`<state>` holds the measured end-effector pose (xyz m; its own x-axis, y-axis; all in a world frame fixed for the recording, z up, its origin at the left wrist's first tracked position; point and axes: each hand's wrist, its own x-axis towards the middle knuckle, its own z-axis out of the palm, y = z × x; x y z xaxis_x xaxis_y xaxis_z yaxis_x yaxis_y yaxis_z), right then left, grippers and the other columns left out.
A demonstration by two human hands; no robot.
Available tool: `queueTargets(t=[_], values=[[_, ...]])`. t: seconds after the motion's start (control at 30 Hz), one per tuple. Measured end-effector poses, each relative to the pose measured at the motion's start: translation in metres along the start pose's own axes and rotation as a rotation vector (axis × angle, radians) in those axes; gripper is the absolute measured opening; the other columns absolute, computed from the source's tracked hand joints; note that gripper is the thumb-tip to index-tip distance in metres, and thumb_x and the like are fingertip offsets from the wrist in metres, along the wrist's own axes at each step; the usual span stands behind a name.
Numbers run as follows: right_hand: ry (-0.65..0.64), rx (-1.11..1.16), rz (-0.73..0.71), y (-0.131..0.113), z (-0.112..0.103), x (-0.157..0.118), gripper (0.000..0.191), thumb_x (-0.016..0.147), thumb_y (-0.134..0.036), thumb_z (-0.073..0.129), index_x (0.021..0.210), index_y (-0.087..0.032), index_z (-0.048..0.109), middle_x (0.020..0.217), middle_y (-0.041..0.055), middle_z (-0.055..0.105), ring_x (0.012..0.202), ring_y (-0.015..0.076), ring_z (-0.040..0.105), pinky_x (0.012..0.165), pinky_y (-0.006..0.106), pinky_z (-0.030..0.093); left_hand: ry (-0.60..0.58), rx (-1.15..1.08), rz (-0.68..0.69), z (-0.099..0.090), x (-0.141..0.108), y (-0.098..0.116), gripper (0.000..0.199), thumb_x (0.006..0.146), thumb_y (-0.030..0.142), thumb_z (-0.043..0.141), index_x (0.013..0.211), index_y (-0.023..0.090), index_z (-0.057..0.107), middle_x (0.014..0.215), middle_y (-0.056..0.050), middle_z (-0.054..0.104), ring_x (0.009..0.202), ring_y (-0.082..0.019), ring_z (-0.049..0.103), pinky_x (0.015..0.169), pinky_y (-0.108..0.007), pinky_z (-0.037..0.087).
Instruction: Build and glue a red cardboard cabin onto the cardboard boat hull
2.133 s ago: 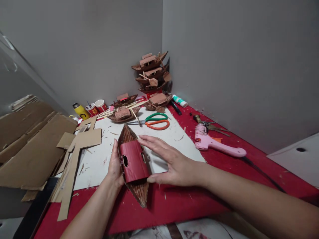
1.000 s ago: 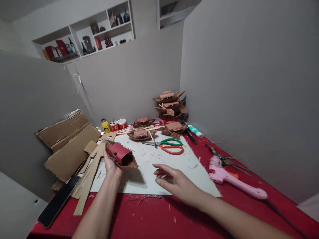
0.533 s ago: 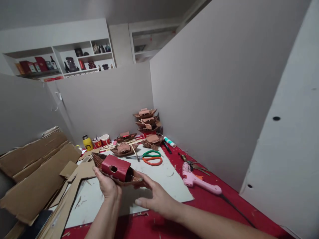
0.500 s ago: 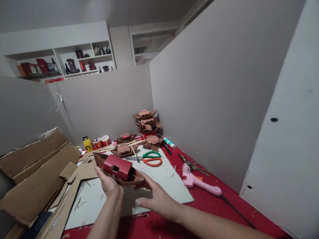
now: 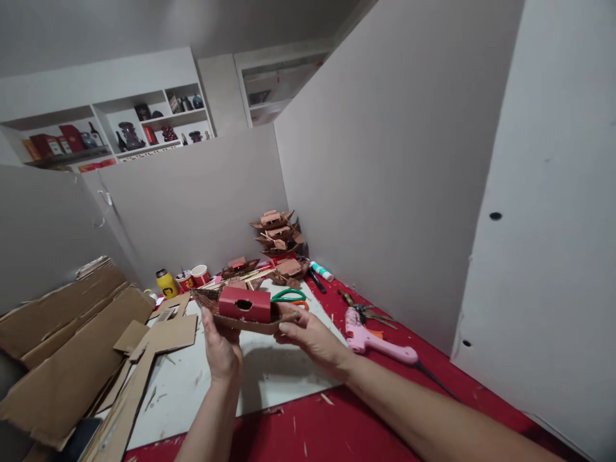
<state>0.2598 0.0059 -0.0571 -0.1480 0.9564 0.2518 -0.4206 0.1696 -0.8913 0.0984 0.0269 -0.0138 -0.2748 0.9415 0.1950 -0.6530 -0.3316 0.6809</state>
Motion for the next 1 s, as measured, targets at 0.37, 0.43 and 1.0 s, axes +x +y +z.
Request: queueTargets(t=[0.37,0.43,1.0], values=[[0.048,0.036,-0.08,-0.014,-0.019,0.013,0.055,0.067,-0.041,0.081,0.114,-0.024,0.058,0.103,0.0035,0.064,0.091,0.0178,0.063,0.074,0.032,0.053,-0.366,0.423,-0.12,-0.048,0.012,0.014,0.042,0.08,0.037,0.072,0.116,0.021,0.06,0.121,-0.007,0.065,0.111,-0.025,0.062,0.091,-0.045,0.055],[0.022,0.026,-0.081,-0.013,-0.019,0.014,0.058,0.067,-0.041,0.081,0.116,-0.024,0.057,0.108,0.0049,0.064,0.094,0.0193,0.064,0.074,0.033,0.055,-0.378,0.49,-0.143,-0.056,0.013,0.014,0.043,0.079,0.037,0.072,0.117,0.02,0.059,0.122,-0.008,0.064,0.113,-0.026,0.061,0.091,-0.046,0.056],[-0.133,-0.045,-0.056,-0.003,-0.036,0.021,0.053,0.069,-0.025,0.079,0.119,-0.019,0.06,0.105,0.0062,0.069,0.093,0.0184,0.064,0.072,0.027,0.053,-0.362,0.548,-0.274,-0.075,0.021,0.009,0.063,0.069,0.033,0.081,0.126,0.027,0.056,0.121,-0.008,0.067,0.116,-0.029,0.061,0.085,-0.039,0.056]])
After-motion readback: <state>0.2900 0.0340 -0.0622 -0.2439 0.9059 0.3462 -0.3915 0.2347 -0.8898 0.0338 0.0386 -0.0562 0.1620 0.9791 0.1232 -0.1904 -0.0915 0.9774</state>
